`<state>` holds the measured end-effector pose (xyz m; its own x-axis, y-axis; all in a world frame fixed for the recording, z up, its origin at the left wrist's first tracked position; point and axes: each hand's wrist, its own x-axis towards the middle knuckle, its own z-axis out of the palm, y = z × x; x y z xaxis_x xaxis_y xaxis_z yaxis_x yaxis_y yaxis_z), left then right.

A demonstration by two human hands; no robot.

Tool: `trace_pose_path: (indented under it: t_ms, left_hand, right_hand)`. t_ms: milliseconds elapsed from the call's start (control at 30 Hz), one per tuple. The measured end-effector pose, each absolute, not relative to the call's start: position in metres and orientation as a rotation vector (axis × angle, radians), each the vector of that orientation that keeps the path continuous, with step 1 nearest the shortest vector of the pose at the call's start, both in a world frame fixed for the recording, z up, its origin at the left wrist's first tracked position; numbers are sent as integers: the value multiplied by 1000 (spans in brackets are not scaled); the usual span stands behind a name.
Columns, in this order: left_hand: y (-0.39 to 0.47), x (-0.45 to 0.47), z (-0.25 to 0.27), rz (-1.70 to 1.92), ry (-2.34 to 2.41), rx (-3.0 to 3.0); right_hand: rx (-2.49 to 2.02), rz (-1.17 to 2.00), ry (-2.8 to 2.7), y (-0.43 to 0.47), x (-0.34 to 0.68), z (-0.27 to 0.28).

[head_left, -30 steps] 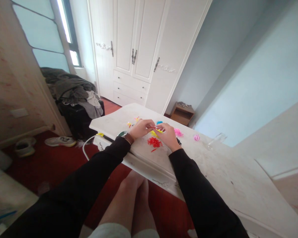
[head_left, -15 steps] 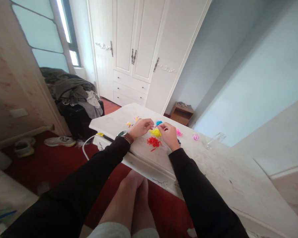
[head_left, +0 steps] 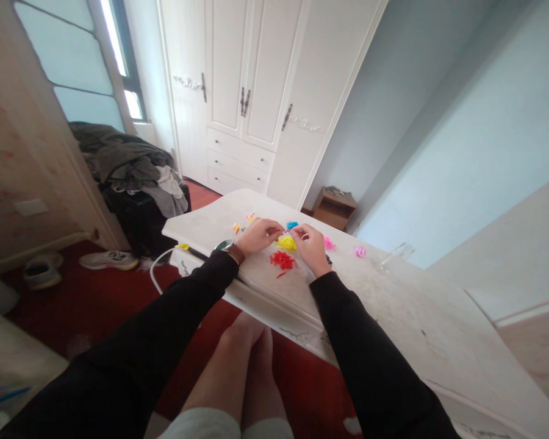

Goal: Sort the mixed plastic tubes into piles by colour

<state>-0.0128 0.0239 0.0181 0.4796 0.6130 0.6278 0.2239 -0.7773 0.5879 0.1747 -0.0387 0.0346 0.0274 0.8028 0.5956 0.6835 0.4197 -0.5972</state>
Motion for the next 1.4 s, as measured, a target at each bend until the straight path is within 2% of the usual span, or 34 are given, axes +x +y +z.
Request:
trace_pose_path:
  t_ms: [1400]
  left_hand:
    - [24, -13, 20, 1212, 721, 2237]
  right_hand:
    - [-1332, 182, -1788, -37, 175, 33]
